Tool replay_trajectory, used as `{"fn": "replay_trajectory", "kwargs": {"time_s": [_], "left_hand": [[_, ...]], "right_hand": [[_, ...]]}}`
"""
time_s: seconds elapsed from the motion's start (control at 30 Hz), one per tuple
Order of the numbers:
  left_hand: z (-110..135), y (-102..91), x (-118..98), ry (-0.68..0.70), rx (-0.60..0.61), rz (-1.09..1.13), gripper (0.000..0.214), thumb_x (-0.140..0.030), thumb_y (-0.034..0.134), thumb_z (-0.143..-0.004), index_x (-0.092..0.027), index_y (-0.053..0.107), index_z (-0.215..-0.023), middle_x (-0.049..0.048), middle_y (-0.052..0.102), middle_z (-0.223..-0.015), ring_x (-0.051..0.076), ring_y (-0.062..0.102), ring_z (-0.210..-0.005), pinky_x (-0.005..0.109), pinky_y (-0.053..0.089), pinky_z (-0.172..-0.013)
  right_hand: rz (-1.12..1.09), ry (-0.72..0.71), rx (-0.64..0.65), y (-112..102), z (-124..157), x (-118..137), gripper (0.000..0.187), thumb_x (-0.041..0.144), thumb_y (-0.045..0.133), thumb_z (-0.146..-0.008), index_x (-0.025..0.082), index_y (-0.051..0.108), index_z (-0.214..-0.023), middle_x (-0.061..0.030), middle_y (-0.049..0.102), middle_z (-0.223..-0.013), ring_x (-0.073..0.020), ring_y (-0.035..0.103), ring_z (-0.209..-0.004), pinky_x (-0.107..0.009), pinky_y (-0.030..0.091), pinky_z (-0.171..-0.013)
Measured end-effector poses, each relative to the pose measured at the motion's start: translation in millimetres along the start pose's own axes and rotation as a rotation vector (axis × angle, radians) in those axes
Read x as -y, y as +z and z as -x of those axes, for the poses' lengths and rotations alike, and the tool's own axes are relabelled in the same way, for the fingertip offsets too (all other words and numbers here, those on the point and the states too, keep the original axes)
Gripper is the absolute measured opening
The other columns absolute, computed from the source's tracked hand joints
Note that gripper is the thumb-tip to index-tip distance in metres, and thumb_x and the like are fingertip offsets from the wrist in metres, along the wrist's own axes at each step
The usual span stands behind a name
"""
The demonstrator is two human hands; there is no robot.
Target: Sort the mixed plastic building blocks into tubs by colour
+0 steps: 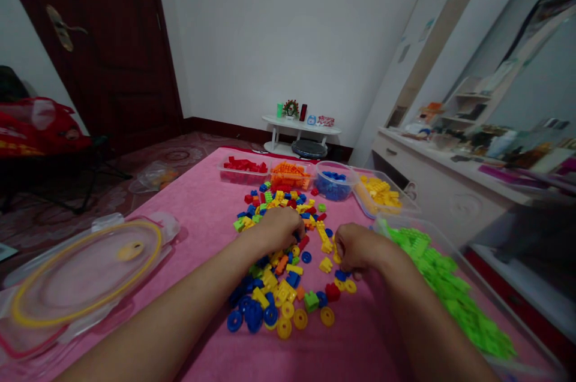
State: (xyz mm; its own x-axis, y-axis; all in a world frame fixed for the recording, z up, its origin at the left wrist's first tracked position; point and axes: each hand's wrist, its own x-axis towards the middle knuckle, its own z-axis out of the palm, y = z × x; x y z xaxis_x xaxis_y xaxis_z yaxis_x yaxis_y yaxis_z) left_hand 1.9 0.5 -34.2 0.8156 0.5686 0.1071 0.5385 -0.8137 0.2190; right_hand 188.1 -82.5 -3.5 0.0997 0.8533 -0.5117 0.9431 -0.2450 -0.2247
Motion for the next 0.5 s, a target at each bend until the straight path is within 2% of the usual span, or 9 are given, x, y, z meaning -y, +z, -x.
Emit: {"fn": "replay_trajectory", "kwargs": {"time_s": [0.07, 0.13, 0.2, 0.27, 0.33, 0.4, 0.5], "left_hand": [[-1.0, 0.8, 1.6, -0.023, -0.023, 0.019, 0.024, -0.019, 0.065, -0.063, -0.028, 0.075, -0.084, 0.0027, 0.072, -0.083, 0.021, 0.063, -0.081, 0.026, 0.042, -0.064], [-2.1, -2.5, 6.0, -0.058, -0.052, 0.128, 0.022, -0.021, 0.065, -0.063, -0.025, 0.075, -0.083, 0.0024, 0.072, -0.078, 0.020, 0.062, -0.074, 0.025, 0.041, -0.061], [-2.4, -10.7, 11.8, -0.089, -0.100, 0.315, 0.023, -0.024, 0.065, -0.065, -0.021, 0.075, -0.085, 0.0024, 0.070, -0.074, 0.016, 0.060, -0.066, 0.023, 0.041, -0.057], [-1.2, -22.7, 16.2, -0.095, -0.164, 0.523, 0.026, -0.026, 0.065, -0.067, -0.015, 0.074, -0.089, 0.0030, 0.069, -0.072, 0.014, 0.058, -0.062, 0.022, 0.041, -0.055], [1.3, -35.4, 17.1, -0.091, -0.212, 0.686, 0.029, -0.027, 0.065, -0.069, -0.011, 0.072, -0.091, 0.0038, 0.069, -0.071, 0.012, 0.057, -0.060, 0.021, 0.042, -0.055], [4.3, -45.1, 14.9, -0.085, -0.214, 0.772, 0.028, -0.024, 0.064, -0.069, -0.009, 0.071, -0.091, 0.0041, 0.069, -0.070, 0.011, 0.057, -0.060, 0.020, 0.043, -0.056], [7.9, -51.0, 9.7, -0.039, -0.173, 0.770, 0.025, -0.020, 0.064, -0.069, -0.010, 0.072, -0.090, 0.0044, 0.070, -0.073, 0.012, 0.059, -0.063, 0.020, 0.045, -0.058]], "right_hand": [[0.119, -0.099, -0.141, -2.7, -0.3, 2.6, 0.013, 0.005, 0.058, -0.051, 0.017, 0.057, -0.056, -0.0021, 0.061, -0.052, -0.0145, 0.056, -0.050, -0.022, 0.038, -0.047], [0.112, -0.229, -0.351, -5.7, -3.1, 5.9, 0.010, 0.009, 0.059, -0.054, 0.017, 0.061, -0.060, -0.0028, 0.064, -0.061, -0.0138, 0.057, -0.056, -0.022, 0.036, -0.049], [-0.061, -0.335, -0.509, -6.2, -8.4, 11.7, 0.010, 0.014, 0.056, -0.060, 0.017, 0.064, -0.066, -0.0026, 0.064, -0.064, -0.0128, 0.057, -0.058, -0.021, 0.037, -0.050], [-0.390, -0.395, -0.556, -2.4, -14.7, 20.7, 0.010, 0.019, 0.054, -0.066, 0.017, 0.063, -0.071, -0.0018, 0.062, -0.060, -0.0122, 0.057, -0.053, -0.021, 0.040, -0.049], [-0.788, -0.388, -0.504, 5.4, -19.7, 31.8, 0.011, 0.025, 0.056, -0.069, 0.017, 0.060, -0.075, 0.0000, 0.060, -0.056, -0.0121, 0.056, -0.046, -0.021, 0.043, -0.045], [-1.185, -0.367, -0.383, 14.9, -22.1, 42.7, 0.014, 0.028, 0.058, -0.070, 0.017, 0.057, -0.079, 0.0015, 0.059, -0.055, -0.0109, 0.055, -0.043, -0.022, 0.046, -0.043], [-1.647, -0.394, -0.042, 26.1, -21.4, 55.1, 0.019, 0.033, 0.056, -0.075, 0.017, 0.055, -0.085, 0.0003, 0.061, -0.062, -0.0097, 0.056, -0.046, -0.020, 0.048, -0.042]]}}
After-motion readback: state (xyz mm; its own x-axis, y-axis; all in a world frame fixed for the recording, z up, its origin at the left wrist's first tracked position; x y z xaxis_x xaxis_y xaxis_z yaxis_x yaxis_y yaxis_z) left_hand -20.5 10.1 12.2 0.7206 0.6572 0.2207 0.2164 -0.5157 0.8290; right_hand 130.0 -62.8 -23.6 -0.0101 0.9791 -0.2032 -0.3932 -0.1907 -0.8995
